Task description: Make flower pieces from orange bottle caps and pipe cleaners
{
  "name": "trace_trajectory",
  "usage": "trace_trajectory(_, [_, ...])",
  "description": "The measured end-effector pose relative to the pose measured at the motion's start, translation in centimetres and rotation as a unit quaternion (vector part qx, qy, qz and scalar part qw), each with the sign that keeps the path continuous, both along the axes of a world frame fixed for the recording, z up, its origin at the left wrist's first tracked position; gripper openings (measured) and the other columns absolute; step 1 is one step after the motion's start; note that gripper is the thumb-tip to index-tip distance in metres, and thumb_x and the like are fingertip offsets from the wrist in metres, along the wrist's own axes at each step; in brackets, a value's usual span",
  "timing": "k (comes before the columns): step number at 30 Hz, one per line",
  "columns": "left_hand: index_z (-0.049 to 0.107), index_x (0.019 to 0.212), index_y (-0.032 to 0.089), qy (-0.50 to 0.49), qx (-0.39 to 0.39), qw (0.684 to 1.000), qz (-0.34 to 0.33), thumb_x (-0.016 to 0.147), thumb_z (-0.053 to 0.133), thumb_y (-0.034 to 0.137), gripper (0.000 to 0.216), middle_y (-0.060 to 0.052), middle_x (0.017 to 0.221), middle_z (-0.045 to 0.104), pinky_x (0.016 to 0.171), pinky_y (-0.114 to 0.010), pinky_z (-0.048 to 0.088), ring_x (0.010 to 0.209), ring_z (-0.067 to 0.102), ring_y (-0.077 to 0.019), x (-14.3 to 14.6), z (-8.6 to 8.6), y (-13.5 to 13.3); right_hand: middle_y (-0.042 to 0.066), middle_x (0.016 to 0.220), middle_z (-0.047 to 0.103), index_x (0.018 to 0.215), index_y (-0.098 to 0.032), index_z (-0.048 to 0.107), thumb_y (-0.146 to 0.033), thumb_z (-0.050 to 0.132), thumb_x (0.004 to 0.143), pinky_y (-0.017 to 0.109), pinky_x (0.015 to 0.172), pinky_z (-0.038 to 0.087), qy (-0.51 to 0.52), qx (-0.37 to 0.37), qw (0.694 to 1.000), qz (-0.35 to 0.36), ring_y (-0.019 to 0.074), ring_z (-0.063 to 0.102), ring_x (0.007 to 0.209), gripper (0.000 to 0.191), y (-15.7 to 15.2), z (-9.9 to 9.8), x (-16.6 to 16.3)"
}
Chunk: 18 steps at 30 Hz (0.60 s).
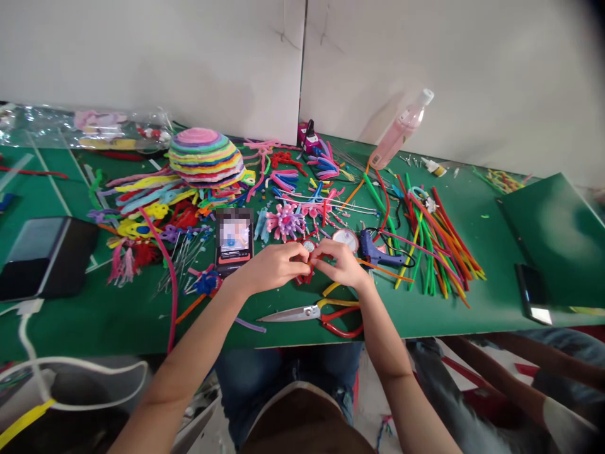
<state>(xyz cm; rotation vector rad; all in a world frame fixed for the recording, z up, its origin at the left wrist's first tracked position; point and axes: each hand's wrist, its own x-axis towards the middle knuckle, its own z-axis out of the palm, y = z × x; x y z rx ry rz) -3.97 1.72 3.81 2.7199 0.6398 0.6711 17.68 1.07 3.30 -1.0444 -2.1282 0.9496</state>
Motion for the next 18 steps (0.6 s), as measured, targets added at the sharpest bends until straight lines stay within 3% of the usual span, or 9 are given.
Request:
trace_trajectory(5, [0.067, 0.084, 0.020, -0.006, 0.012, 0.999, 0.033, 0.090, 0.050, 0.019, 0.017, -0.006, 0.103, 0.058, 0.068, -0.025, 0.047, 0.082, 0.059, -0.0138, 0.2, -0.1, 0.0, 0.002, 0.078, 0.063, 0.080, -0.018, 0.063, -0.021, 0.057, 0.084, 0.025, 0.064, 0.043, -0.020, 0.019, 0.999, -0.040, 0.0126, 0.057, 0.070, 0.008, 0.0, -0.2, -0.4])
trace_trajectory(11, [0.066, 0.092, 0.018, -0.004, -0.009, 0.992, 0.125, 0.092, 0.047, 0.020, 0.019, -0.009, 0.110, 0.061, 0.078, -0.028, 0.051, 0.098, 0.062, -0.0182, 0.7, -0.9, 0.1, 0.002, 0.075, 0.061, 0.079, -0.020, 0.063, -0.024, 0.054, 0.085, 0.025, 0.058, 0.041, -0.062, 0.062, 0.986, -0.144, 0.0129, 0.055, 0.066, 0.012, -0.4, -0.3, -1.6])
trace_trajectory(18, [0.062, 0.092, 0.015, -0.024, -0.032, 0.985, 0.166, 0.093, 0.045, 0.020, 0.019, -0.007, 0.091, 0.070, 0.076, -0.030, 0.053, 0.086, 0.067, -0.0180, 1.2, -1.4, 0.1, 0.003, 0.075, 0.060, 0.081, -0.021, 0.065, -0.025, 0.054, 0.086, 0.025, 0.058, 0.042, -0.061, 0.082, 0.976, -0.192, 0.0138, 0.056, 0.067, 0.013, -0.7, -1.0, -2.2])
